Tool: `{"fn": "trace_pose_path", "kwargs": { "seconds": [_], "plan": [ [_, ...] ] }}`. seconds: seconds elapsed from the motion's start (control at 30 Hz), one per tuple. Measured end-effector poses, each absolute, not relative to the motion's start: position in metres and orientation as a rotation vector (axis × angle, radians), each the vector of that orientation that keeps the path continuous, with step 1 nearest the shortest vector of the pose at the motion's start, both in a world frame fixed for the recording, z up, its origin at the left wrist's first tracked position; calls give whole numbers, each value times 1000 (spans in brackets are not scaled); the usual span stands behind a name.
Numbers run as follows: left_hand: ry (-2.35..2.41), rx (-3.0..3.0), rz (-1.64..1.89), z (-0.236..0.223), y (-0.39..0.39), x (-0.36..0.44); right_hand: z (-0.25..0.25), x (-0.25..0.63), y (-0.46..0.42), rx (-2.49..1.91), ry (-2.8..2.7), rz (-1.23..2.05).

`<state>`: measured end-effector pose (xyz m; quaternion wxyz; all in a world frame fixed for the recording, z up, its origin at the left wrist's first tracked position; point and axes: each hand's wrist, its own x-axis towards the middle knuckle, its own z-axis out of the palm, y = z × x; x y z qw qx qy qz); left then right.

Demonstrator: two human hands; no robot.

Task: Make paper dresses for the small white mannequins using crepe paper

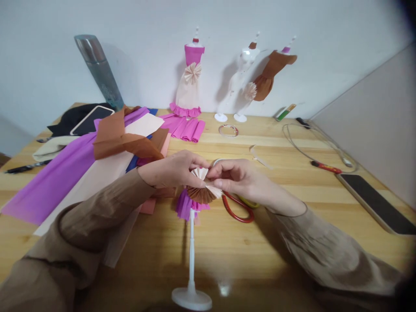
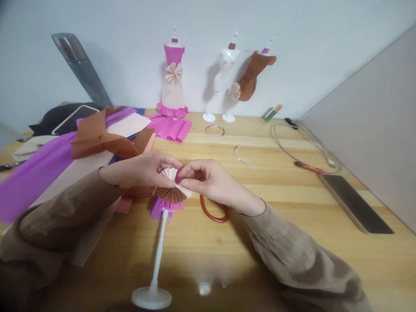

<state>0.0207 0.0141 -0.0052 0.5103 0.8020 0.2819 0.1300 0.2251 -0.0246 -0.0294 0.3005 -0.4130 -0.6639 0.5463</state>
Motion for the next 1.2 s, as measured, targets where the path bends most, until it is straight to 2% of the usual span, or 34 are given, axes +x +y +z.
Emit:
{"fn": "trace_pose_path", "kwargs": {
  "seconds": [0.23,0.63,0.97,1.2],
  "plan": [
    [660,1910,281,-7,17,19,-29,228,-22,-1128,-1803,1495],
    [725,1911,303,-11,15,24,-45,209,-28,-1098,-1340,1431],
    [672,1816,374,-17,12,32,-39,204,-29,-1082,-1701,1163],
    [729,1747,326,-9,11,26,-43,207,-25,-1166,-1594,1198]
  ]
}}
